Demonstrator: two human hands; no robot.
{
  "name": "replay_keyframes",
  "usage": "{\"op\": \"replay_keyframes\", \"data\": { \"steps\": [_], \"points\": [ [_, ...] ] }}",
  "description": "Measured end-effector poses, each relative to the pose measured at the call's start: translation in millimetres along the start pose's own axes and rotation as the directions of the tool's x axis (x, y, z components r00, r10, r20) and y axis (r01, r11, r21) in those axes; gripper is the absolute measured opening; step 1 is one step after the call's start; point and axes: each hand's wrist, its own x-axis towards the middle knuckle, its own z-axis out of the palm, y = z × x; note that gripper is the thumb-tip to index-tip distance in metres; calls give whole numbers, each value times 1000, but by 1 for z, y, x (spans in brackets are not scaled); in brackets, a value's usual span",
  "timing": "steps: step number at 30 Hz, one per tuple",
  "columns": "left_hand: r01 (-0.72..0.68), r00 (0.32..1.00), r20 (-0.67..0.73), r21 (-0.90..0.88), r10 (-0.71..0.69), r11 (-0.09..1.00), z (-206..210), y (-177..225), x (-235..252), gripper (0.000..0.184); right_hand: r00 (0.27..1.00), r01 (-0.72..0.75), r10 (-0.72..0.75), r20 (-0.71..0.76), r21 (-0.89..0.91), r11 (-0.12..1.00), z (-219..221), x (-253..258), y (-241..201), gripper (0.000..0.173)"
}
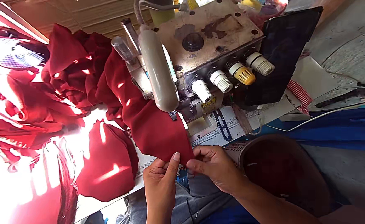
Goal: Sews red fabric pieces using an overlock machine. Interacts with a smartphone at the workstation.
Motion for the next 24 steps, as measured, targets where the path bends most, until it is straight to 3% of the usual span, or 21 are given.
{"op": "replay_keyframes", "data": {
  "steps": [11,15,18,21,24],
  "points": [
    [20,998,67,-187,-8,982,-6,-3,-1,20,992,116,-121,-24,-149,982,1,-3,1,13],
    [-66,997,24,-208,73,976,-8,3,4,22,987,155,-160,-8,-222,963,-3,-1,1,15],
    [-216,976,-27,-138,214,967,-18,18,18,24,992,122,-113,53,-215,969,-11,0,-1,16],
    [-347,934,-61,75,352,935,-32,37,42,27,994,71,-60,92,-128,989,-17,4,-2,13],
    [-227,949,-206,79,239,971,-43,53,71,35,995,56,-44,91,-129,990,-20,6,-4,13]
  ]
}}
